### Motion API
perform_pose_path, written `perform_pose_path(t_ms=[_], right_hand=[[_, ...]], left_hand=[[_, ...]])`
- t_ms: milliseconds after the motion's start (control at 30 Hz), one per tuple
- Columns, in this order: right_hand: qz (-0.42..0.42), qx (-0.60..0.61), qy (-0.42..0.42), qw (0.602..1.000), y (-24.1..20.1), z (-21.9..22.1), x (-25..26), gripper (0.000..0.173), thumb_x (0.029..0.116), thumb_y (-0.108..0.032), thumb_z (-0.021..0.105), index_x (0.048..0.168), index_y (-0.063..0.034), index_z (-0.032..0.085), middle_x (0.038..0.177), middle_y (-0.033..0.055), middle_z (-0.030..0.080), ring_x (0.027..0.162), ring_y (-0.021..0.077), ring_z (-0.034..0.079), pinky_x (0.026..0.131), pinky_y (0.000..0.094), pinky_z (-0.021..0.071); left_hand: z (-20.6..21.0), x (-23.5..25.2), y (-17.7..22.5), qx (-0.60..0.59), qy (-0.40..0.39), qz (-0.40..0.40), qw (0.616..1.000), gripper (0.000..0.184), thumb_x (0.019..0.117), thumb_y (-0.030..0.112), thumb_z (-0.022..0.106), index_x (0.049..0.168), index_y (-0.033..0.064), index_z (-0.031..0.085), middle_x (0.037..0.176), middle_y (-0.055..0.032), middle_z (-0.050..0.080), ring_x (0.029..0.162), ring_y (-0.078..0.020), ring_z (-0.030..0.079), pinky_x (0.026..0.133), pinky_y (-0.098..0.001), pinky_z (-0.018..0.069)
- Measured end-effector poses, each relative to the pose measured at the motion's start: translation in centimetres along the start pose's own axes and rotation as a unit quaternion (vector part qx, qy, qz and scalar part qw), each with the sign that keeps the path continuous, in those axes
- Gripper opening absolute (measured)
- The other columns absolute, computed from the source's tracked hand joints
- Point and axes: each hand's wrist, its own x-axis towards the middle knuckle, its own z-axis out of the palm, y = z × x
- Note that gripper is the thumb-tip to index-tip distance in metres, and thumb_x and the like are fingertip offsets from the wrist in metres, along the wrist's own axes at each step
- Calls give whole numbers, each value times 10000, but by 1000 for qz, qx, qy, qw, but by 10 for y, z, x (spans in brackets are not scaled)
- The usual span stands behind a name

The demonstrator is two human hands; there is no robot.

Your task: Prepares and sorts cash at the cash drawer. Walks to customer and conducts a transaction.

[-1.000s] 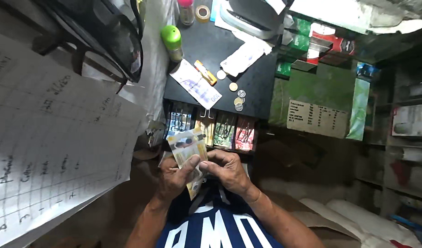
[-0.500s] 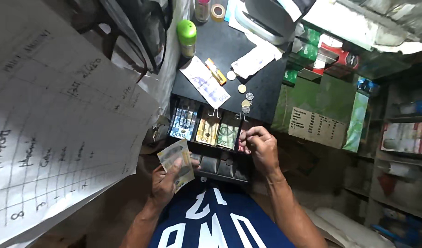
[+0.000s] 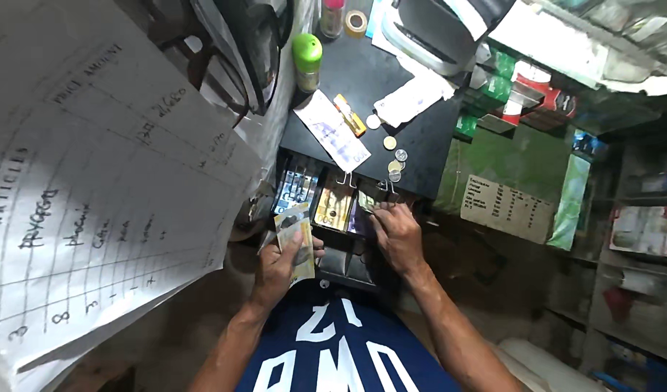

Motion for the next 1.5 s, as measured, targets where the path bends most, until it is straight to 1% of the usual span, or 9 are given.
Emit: perform_pose_path(t_ms=[100,200,333,433,533,667,1233,1367,1500], right_hand=[[-59,120,42,990,-43,-25,-12,199,967,-111,663,1111,-49,784,1112,145,737,1065,241,696,954,366,577],[-175,195,-53,964,-75,-24,-17,196,996,-159,659,1145,-92,768,1175,150,725,1159,286,665,1019,396,549],[-221,192,-88,952,-82,-35,30,308,1015,-302,644,1166,-55,749,1160,148,733,1100,277,695,958,412,578],[-161,22,-79,984,-75,-30,98,249,985,-222,651,1116,-35,752,1057,167,733,967,335,709,802,471,592],[-17,-130,-218,967,-83,-6,159,376,993,-296,648,1151,44,680,1170,277,646,1125,471,612,841,579,518],[63,-179,-278,942,-90,13,182,298,986,-181,621,1174,46,662,1284,259,593,1233,446,561,857,558,531],[-7,-168,-260,951,-92,1,180,233,965,-82,580,1122,70,660,1180,258,642,1124,436,632,823,561,530],[-80,-72,-107,988,-122,-51,117,206,826,-120,684,927,55,643,964,226,637,859,390,674,604,495,535],[-75,8,-111,991,-160,-34,22,177,794,-120,739,882,21,681,958,200,686,811,344,712,520,416,555]], left_hand=[[2,1,2,17,-21,7,1000,470,1118,320,338,1170,-61,607,998,-91,771,887,-201,762,831,-375,648],[13,-1,18,72,39,42,996,323,1041,371,522,1056,61,612,865,150,709,829,58,686,800,-168,594],[8,3,18,22,66,120,990,148,968,4,582,1066,36,689,930,80,767,868,-20,726,846,-244,621],[0,-2,11,29,112,96,989,138,1000,36,555,1077,-26,652,915,25,757,847,-55,730,830,-268,627],[-4,-9,9,33,152,84,984,142,1014,42,521,1059,-14,645,890,47,756,837,-33,729,822,-250,624],[-8,-10,11,2,183,73,980,151,1020,42,493,1098,-21,605,911,50,743,857,-36,724,835,-250,617],[-9,9,7,33,187,121,974,170,1016,40,475,1010,26,644,840,65,739,808,-30,721,800,-253,618],[-8,-1,9,27,197,130,971,167,1013,32,481,1008,37,648,867,77,746,835,-18,718,829,-244,611],[6,-15,13,1,177,134,975,238,1046,146,475,958,146,696,880,137,752,871,15,710,851,-228,596]])
